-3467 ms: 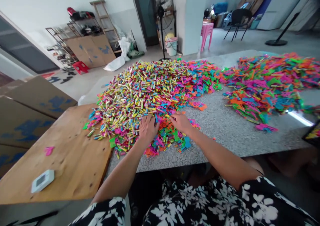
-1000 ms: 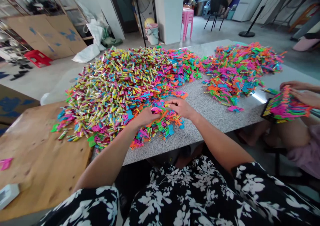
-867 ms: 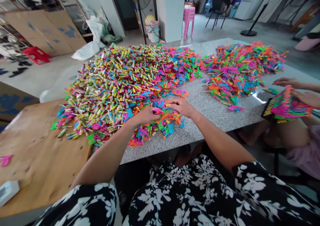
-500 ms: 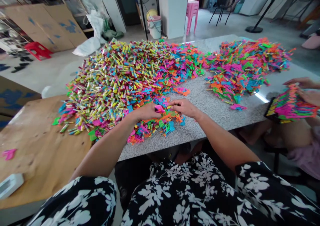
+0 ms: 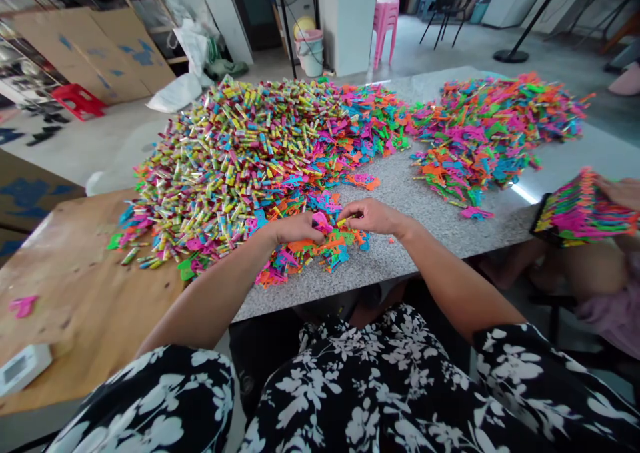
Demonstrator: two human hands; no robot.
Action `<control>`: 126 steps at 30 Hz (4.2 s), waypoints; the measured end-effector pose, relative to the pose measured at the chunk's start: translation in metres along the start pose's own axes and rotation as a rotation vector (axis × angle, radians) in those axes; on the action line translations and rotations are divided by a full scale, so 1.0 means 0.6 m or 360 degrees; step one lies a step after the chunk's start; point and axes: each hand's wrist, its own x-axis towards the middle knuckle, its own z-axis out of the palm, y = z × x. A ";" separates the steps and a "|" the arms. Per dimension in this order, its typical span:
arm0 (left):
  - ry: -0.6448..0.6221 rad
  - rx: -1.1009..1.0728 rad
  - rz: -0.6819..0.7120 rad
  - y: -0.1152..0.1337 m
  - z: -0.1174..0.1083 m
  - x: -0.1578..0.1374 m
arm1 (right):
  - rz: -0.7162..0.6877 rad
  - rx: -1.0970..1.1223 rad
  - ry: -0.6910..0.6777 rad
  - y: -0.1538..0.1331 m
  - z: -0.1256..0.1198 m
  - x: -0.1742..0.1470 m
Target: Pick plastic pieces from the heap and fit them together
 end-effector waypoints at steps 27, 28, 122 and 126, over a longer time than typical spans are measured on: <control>-0.0382 -0.0262 -0.0255 -0.016 0.029 0.007 | -0.0229 -0.0244 -0.0206 0.036 0.039 -0.039; -0.0396 -0.0265 -0.0249 -0.017 0.030 0.008 | -0.0234 -0.0253 -0.0224 0.032 0.039 -0.039; 0.0607 -0.2066 -0.0345 -0.053 0.075 0.068 | 0.0659 -0.0083 0.1513 0.157 -0.102 -0.022; 0.0462 -0.2126 -0.0318 -0.049 0.069 0.059 | 0.0629 -0.0804 0.0767 0.174 -0.051 -0.022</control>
